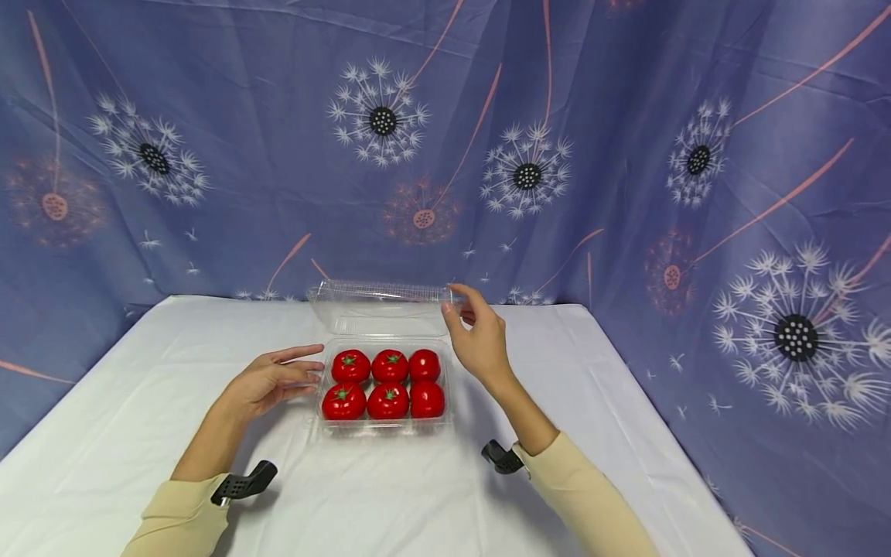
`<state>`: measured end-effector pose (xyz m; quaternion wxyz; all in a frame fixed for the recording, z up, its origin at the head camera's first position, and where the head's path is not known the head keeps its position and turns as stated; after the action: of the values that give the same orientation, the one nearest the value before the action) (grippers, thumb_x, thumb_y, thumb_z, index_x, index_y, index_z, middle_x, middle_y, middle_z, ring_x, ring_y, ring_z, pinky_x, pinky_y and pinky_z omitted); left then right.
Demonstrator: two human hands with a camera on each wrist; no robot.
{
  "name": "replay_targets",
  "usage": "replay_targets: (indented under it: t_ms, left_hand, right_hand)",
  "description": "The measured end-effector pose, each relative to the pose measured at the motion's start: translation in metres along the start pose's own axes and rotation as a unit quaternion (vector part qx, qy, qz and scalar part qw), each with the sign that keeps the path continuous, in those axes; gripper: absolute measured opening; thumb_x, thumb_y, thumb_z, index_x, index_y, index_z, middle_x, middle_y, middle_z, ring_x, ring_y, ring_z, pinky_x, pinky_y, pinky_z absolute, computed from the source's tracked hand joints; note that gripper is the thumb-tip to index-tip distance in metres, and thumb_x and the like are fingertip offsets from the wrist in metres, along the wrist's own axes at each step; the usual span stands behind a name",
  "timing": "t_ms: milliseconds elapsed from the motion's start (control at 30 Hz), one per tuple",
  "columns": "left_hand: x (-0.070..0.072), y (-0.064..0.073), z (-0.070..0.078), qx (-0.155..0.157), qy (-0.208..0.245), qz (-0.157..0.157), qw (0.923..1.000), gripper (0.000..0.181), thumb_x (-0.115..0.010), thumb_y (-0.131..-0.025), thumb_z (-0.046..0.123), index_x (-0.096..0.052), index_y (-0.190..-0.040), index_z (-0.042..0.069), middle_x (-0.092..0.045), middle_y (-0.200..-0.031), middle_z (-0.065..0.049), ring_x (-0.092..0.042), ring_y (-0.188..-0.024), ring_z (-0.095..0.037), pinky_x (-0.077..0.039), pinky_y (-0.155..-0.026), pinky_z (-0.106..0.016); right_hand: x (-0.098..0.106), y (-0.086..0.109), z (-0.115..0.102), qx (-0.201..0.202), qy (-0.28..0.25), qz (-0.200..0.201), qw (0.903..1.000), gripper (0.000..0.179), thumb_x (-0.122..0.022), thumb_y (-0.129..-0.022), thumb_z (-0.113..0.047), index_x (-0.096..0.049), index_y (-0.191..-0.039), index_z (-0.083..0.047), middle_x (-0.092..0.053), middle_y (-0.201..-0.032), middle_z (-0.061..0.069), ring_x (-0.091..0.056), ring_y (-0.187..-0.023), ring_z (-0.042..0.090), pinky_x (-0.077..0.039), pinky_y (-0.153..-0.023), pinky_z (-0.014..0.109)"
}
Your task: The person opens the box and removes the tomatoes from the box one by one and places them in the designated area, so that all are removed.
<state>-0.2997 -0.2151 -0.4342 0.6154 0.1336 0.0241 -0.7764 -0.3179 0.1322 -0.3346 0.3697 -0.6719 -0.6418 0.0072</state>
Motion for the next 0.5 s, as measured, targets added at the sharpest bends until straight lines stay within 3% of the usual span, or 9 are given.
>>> replay_targets:
  t_ms: [100, 233, 500]
  left_hand:
    - [0.000, -0.001, 0.000, 0.002, 0.001, -0.005, 1.0000, 0.069, -0.062, -0.091, -0.008, -0.034, -0.154, -0.007, -0.071, -0.112, -0.009, -0.073, -0.092, -0.016, -0.062, -0.082, -0.031]
    - [0.000, -0.002, 0.001, 0.004, -0.008, -0.001, 1.0000, 0.067, -0.061, -0.092, -0.006, -0.034, -0.154, -0.006, -0.071, -0.109, -0.008, -0.073, -0.090, -0.015, -0.062, -0.080, -0.030]
    - [-0.001, -0.003, 0.001, 0.010, -0.017, 0.007, 0.9998, 0.072, -0.064, -0.090, -0.006, -0.032, -0.155, -0.006, -0.071, -0.109, -0.007, -0.073, -0.086, -0.012, -0.062, -0.079, -0.029]
  right_hand:
    - [-0.002, -0.003, 0.005, -0.019, 0.006, 0.013, 0.9997, 0.036, -0.061, -0.102, -0.018, -0.062, -0.138, -0.019, -0.072, -0.109, 0.013, -0.070, -0.107, 0.028, -0.055, -0.101, 0.043]
    - [-0.006, -0.007, 0.014, -0.045, 0.008, 0.026, 0.9986, 0.030, -0.060, -0.100, -0.011, -0.065, -0.130, -0.009, -0.073, -0.112, 0.017, -0.071, -0.107, 0.031, -0.056, -0.098, 0.046]
    - [-0.017, -0.017, 0.036, -0.114, -0.020, 0.008, 0.9933, 0.019, -0.060, -0.101, -0.014, -0.067, -0.116, -0.004, -0.073, -0.114, 0.021, -0.070, -0.107, 0.033, -0.056, -0.091, 0.048]
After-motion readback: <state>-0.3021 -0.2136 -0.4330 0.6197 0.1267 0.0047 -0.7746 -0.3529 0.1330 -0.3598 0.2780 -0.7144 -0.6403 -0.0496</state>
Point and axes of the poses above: each hand's wrist, its own y-axis away from the middle knuckle, its own x-axis out of the back of the hand, z = x × y, the point moved 2 cm from there along -y, towards the middle knuckle
